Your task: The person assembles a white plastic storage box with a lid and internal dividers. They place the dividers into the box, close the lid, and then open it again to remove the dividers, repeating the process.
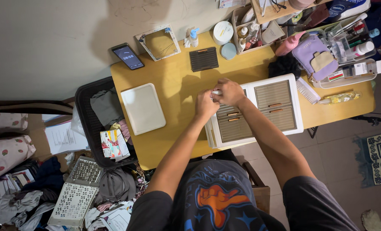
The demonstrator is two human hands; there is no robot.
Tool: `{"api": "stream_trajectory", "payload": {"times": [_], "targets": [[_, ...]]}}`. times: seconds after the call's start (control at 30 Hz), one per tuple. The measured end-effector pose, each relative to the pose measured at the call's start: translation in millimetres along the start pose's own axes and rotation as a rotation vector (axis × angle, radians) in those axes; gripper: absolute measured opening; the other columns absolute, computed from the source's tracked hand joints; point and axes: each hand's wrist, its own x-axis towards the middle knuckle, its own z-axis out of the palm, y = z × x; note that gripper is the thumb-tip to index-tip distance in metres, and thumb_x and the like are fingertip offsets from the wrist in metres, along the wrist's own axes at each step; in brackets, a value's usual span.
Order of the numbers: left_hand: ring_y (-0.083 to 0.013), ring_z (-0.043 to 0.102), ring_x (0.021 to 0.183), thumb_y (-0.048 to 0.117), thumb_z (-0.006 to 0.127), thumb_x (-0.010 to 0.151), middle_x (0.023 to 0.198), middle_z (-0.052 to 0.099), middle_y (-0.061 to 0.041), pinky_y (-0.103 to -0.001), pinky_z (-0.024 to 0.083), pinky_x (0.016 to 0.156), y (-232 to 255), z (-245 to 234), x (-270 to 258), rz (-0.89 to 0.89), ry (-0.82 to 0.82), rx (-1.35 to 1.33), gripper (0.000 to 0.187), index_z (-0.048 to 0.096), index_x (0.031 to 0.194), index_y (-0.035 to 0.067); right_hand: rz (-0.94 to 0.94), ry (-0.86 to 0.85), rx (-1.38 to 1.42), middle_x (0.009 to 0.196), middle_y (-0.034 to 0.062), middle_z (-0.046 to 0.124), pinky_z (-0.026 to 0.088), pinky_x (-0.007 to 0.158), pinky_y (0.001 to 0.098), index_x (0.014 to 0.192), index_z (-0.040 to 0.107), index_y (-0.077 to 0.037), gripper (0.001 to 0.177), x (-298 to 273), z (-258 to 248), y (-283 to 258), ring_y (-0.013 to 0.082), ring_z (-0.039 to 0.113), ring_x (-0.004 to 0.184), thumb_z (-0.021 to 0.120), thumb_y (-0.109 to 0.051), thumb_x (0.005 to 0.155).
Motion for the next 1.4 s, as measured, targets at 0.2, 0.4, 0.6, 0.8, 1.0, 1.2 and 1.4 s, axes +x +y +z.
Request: {"api": "stream_trajectory", "payload": {"times": [0.2,0.4,0.6,0.8,1.0,1.2,1.4], "targets": [[-0.0414,0.070,0.085,0.007,0.076,0.063,0.088,0.074,-0.018,-0.051,0.055,0.079,-5.8,15.4,3.6,0.016,0.030,0.222,0.021,0.074,0.084,0.004,0.009,0.004,-0.014,0.103,0.0053,0.070,0.054,0.087,0.0436,0.096,0.078,-0.012,0.024,1.6,3.6,5.1,0.0292,0.065,0.105,0.076,-0.029,0.080],[-0.0446,0.069,0.085,0.010,0.074,0.071,0.085,0.072,-0.023,-0.051,0.055,0.078,-41.2,20.9,12.8,-0.096,-0.018,0.265,0.016,0.076,0.085,0.004,-0.027,0.050,-0.042,0.103,0.0080,0.071,0.055,0.085,0.0438,0.096,0.080,-0.011,0.031,-2.3,-6.4,8.9,0.0308,0.067,0.101,0.079,-0.040,0.083],[-0.0444,0.067,0.105,0.010,0.067,0.079,0.108,0.071,-0.026,-0.048,0.054,0.093,-92.9,-11.7,17.5,-0.113,-0.048,0.112,0.028,0.072,0.105,0.001,0.064,0.015,-0.018,0.109,0.0097,0.073,0.055,0.089,0.0419,0.101,0.081,-0.013,0.037,1.0,-24.8,12.1,0.0303,0.068,0.102,0.076,-0.046,0.087],[-0.0421,0.054,0.128,0.017,0.074,0.080,0.135,0.058,-0.027,-0.045,0.043,0.109,-68.7,10.5,-7.1,0.098,-0.071,-0.104,0.064,0.054,0.139,-0.001,0.030,0.030,-0.038,0.107,0.0094,0.073,0.055,0.089,0.0421,0.094,0.078,-0.009,0.040,-1.6,-18.1,12.1,0.0311,0.069,0.104,0.077,-0.048,0.087],[-0.0389,0.059,0.123,0.013,0.075,0.075,0.127,0.066,-0.022,-0.044,0.048,0.107,-63.2,28.2,-3.4,0.137,-0.065,-0.154,0.058,0.063,0.131,0.003,0.104,-0.035,-0.111,0.108,0.0067,0.073,0.047,0.090,0.0465,0.101,0.080,-0.017,0.040,-2.1,-13.0,15.4,0.0275,0.066,0.108,0.072,-0.053,0.087],[-0.0360,0.064,0.115,0.017,0.082,0.068,0.121,0.067,-0.020,-0.042,0.050,0.102,-68.5,38.0,4.3,0.045,-0.045,-0.173,0.059,0.070,0.124,0.004,0.115,0.056,-0.172,0.113,0.0016,0.072,0.029,0.101,0.0533,0.104,0.081,-0.023,0.034,-9.6,-3.2,8.7,0.0225,0.058,0.116,0.068,-0.052,0.091],[-0.0343,0.066,0.113,0.017,0.080,0.066,0.120,0.068,-0.020,-0.040,0.053,0.098,-57.9,31.7,4.3,-0.040,-0.062,-0.190,0.060,0.070,0.124,0.002,0.093,0.064,-0.221,0.113,-0.0029,0.072,0.030,0.100,0.0552,0.104,0.080,-0.022,0.034,-11.0,-5.4,13.7,0.0197,0.059,0.115,0.068,-0.052,0.093]]}}
